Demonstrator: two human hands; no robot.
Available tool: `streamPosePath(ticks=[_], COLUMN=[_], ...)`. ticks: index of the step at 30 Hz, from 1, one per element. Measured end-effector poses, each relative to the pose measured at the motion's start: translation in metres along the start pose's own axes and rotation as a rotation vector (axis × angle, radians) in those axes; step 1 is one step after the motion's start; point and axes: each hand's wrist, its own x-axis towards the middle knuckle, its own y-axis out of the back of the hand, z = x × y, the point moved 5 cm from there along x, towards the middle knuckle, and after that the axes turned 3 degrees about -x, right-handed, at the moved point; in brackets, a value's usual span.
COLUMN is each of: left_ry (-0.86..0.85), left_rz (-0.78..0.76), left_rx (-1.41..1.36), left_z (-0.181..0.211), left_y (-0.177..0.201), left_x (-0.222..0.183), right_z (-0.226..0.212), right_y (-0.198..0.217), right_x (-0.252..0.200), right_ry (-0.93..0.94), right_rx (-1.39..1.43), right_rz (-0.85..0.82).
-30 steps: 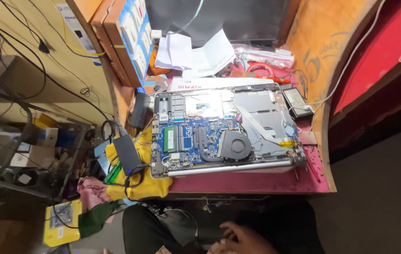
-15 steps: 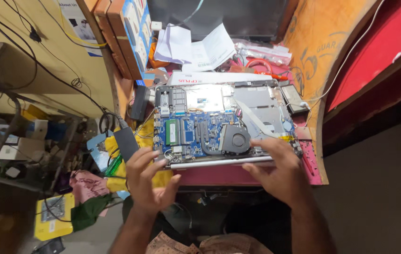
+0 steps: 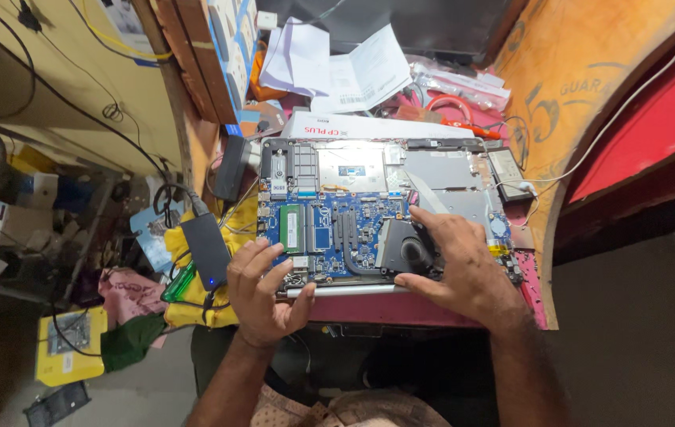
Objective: The person removes a fan from the internal chassis of a laptop, cleans the fan area, and then reinstalls the fan and reconnects its wire by hand and with a screwdriver.
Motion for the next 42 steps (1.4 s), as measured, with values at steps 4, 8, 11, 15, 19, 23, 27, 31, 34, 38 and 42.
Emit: streamPosePath(ticks=[4,8,11,15,19,23,27,31,34,38,42], left_ry=[-0.021,-0.032,-0.02,-0.023,-0.02,-0.02,-0.02,-0.02,-0.013,-0.021,-0.025], left_rz=[0.0,-0.003,-0.015,-0.034,-0.056,-0.064,-0.055,-0.053,-0.054,-0.043,-0.04], left_rx=[0.028,0.084,0.138,0.142,0.133,0.129,0.138,0.152,0.149,0.141,0.149], left_z=[-0.003,-0.003,-0.002,-0.002,-0.004,-0.005,-0.004,-0.003,-0.002,-0.001,0.0], left_y=[0.0,0.0,-0.001,-0.001,-0.002,-0.002,-0.003,-0.002,-0.002,-0.001,-0.001], left_x=[-0.006,-0.012,-0.016,-0.015,-0.015,-0.016,-0.015,-0.014,-0.013,-0.01,-0.009], right_z=[0.002,0.016,0.029,0.05,0.076,0.109,0.109,0.07,0.037,0.002,0.001], right_y=[-0.002,-0.003,0.004,0.018,0.0,-0.02,-0.018,-0.003,0.011,0.012,0.003], right_x=[0.003,-0.008,-0.023,-0.064,-0.103,-0.14,-0.146,-0.118,-0.082,-0.05,-0.032], right_ry=[0.065,0.006,-0.028,-0.051,-0.025,-0.184,-0.148,-0.093,0.062,0.239,0.264], right_rx=[-0.012,0.12,0.491,1.167,1.357,1.351,1.225,1.009,0.884,0.057,0.014], right_rz=[0.019,0.146,0.317,0.56,0.629,0.717,0.639,0.594,0.548,0.583,0.544])
